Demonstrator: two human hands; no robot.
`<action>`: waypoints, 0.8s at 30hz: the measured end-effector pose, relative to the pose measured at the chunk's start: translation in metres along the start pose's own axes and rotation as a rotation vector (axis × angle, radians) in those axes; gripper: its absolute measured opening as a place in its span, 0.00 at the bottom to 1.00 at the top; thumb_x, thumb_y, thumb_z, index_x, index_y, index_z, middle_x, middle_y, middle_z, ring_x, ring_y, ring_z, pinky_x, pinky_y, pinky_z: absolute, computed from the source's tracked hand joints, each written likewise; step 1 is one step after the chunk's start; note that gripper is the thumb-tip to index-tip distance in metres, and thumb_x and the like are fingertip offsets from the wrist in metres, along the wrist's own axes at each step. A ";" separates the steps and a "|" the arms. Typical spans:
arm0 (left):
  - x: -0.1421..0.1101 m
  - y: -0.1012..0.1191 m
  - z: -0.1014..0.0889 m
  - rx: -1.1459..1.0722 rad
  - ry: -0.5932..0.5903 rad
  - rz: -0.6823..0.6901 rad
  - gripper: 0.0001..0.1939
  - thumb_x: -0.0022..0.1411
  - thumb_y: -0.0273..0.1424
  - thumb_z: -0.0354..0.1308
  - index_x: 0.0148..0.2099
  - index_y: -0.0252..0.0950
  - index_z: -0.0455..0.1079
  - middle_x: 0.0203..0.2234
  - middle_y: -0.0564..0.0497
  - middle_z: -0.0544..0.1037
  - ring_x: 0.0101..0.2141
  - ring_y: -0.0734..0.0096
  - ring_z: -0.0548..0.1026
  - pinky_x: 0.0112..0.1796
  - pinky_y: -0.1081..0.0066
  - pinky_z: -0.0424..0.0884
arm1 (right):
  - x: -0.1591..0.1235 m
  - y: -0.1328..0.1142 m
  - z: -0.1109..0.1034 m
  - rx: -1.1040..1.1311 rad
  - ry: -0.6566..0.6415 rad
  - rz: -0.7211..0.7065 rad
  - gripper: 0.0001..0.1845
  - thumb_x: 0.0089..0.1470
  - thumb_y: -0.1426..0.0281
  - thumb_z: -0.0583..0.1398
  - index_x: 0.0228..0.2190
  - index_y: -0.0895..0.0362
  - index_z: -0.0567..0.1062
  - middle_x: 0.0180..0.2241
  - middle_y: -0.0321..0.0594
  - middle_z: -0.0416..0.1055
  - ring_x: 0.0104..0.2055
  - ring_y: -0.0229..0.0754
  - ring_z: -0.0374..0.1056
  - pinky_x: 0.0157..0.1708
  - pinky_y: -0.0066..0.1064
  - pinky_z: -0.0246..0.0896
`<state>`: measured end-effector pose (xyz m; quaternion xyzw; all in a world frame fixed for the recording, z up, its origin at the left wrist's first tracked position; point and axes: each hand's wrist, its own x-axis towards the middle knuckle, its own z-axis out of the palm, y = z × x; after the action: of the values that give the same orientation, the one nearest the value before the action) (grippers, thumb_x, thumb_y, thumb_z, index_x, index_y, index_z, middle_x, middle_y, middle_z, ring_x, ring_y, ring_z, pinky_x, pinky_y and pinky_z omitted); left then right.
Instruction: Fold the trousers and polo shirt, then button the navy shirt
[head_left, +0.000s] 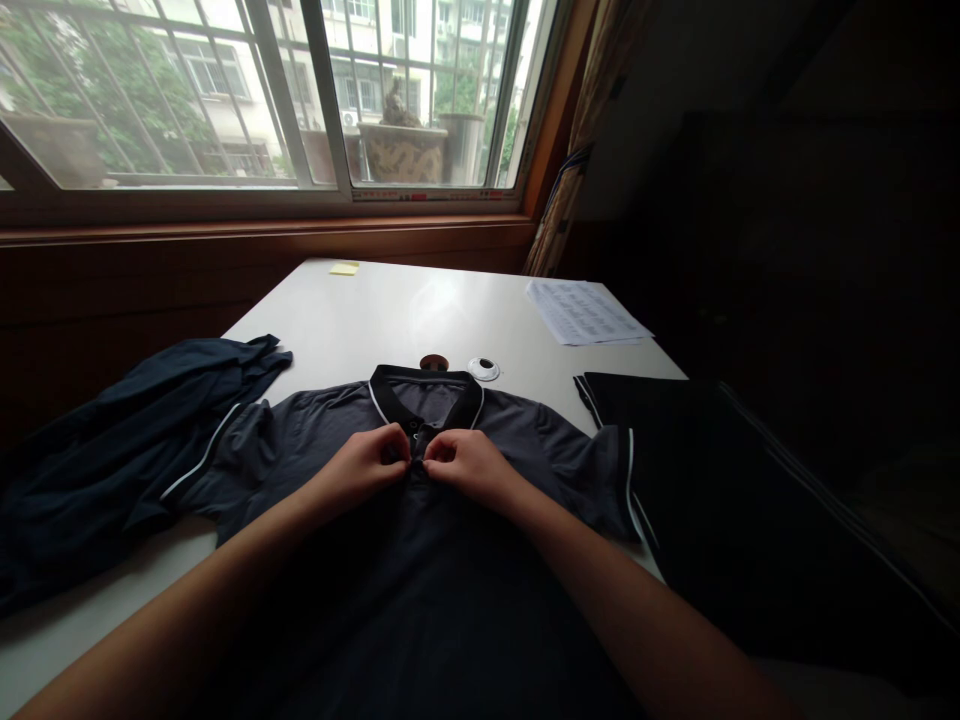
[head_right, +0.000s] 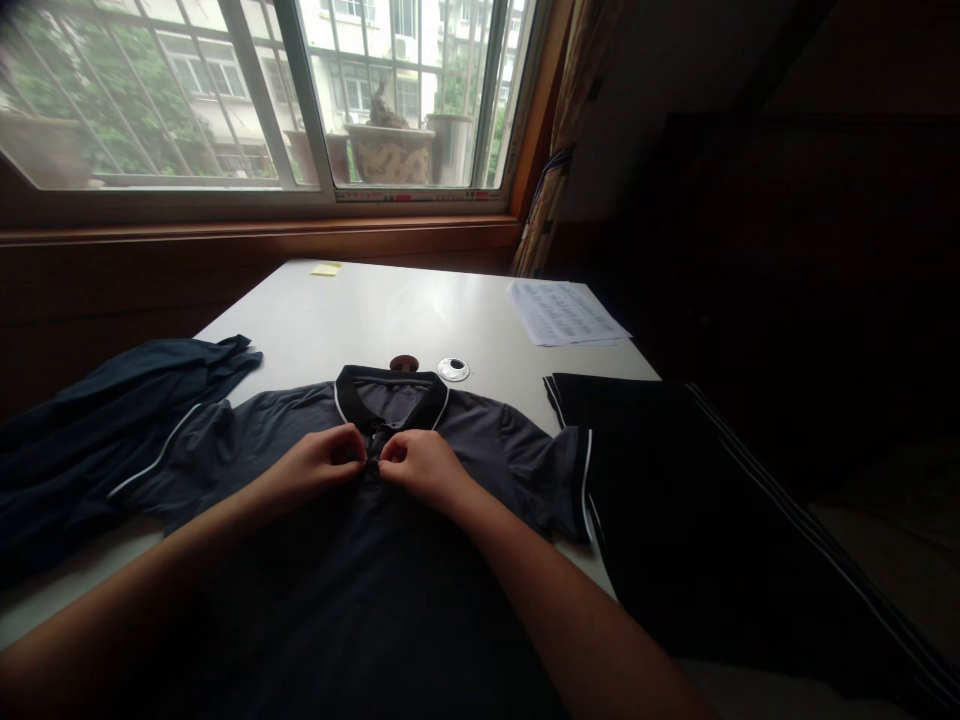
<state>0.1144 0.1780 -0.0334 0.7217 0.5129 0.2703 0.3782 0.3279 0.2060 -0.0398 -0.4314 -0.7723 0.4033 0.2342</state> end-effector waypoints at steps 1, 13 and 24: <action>0.000 0.000 0.000 0.000 -0.002 -0.001 0.04 0.57 0.30 0.59 0.35 0.37 0.72 0.27 0.55 0.76 0.28 0.72 0.70 0.30 0.74 0.64 | 0.000 0.000 0.000 0.000 0.001 0.001 0.05 0.48 0.71 0.64 0.30 0.57 0.82 0.28 0.36 0.76 0.30 0.37 0.70 0.29 0.25 0.59; -0.001 -0.002 -0.003 0.029 -0.002 -0.014 0.04 0.57 0.31 0.59 0.36 0.37 0.73 0.27 0.55 0.76 0.28 0.72 0.70 0.30 0.74 0.63 | 0.001 -0.002 -0.002 0.031 -0.001 0.015 0.06 0.48 0.73 0.64 0.30 0.58 0.82 0.28 0.35 0.76 0.30 0.36 0.70 0.30 0.24 0.60; 0.000 0.007 -0.002 0.102 0.056 -0.041 0.08 0.60 0.36 0.59 0.38 0.37 0.73 0.31 0.53 0.78 0.31 0.69 0.73 0.34 0.72 0.65 | 0.000 0.000 0.002 -0.010 0.036 -0.010 0.06 0.50 0.71 0.65 0.33 0.56 0.83 0.29 0.36 0.77 0.30 0.36 0.70 0.30 0.25 0.60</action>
<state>0.1166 0.1767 -0.0263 0.7216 0.5510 0.2563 0.3317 0.3266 0.2054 -0.0407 -0.4361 -0.7721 0.3903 0.2476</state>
